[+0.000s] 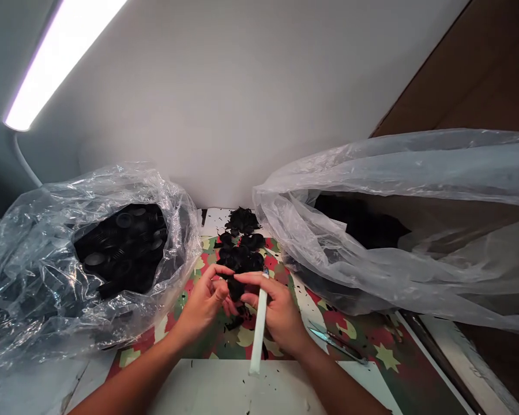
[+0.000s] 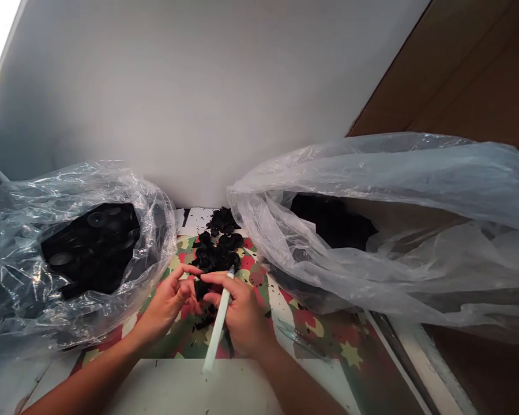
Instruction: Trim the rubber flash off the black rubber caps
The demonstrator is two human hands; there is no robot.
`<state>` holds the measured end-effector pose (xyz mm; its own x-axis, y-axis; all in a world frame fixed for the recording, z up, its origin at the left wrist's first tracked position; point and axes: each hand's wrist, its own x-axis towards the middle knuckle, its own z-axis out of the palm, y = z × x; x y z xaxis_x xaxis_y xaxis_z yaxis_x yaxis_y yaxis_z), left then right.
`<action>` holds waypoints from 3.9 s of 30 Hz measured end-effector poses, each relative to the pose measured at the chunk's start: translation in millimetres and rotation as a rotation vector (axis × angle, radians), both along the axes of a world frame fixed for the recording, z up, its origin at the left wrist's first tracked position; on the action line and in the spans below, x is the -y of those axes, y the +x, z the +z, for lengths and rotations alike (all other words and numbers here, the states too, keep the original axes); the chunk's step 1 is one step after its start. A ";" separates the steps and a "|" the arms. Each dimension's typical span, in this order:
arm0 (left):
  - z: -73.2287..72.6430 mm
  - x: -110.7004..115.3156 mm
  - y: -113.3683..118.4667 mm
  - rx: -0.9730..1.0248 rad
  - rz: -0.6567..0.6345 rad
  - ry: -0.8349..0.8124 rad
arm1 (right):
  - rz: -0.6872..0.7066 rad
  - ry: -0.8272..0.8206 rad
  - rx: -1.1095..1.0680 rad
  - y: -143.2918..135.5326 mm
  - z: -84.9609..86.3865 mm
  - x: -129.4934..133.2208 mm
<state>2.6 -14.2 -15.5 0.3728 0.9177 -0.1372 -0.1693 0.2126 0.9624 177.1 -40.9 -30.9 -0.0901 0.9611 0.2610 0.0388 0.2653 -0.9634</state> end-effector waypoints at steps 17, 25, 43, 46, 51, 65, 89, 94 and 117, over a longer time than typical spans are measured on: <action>7.0 11.4 -3.7 -0.283 0.119 0.425 | 0.146 -0.595 -0.611 -10.5 -9.2 3.4; 6.6 15.5 -4.8 -0.243 0.126 0.566 | 0.204 -0.468 -0.554 -9.6 0.6 2.4; 9.3 7.7 -4.4 -0.149 0.125 0.338 | -0.130 0.106 0.256 15.0 -13.7 -11.8; 9.1 8.2 -4.0 -0.245 0.111 0.395 | -0.183 0.246 0.445 25.1 -25.3 -21.8; 10.0 8.4 -4.1 -0.365 0.068 0.472 | -0.155 0.287 0.600 26.0 -38.8 -27.7; 4.9 10.3 -1.8 -0.247 -0.006 0.282 | 0.000 -0.037 0.140 9.6 5.7 -1.1; 3.2 9.9 -5.9 -0.205 0.143 0.480 | -0.025 0.035 0.127 9.4 3.0 -2.2; -15.3 11.2 -8.4 -0.365 0.090 0.884 | -0.026 -0.209 0.067 4.6 -1.1 0.2; 12.6 7.5 -12.9 -0.372 0.306 0.979 | 0.039 -0.284 -0.074 4.2 9.6 4.7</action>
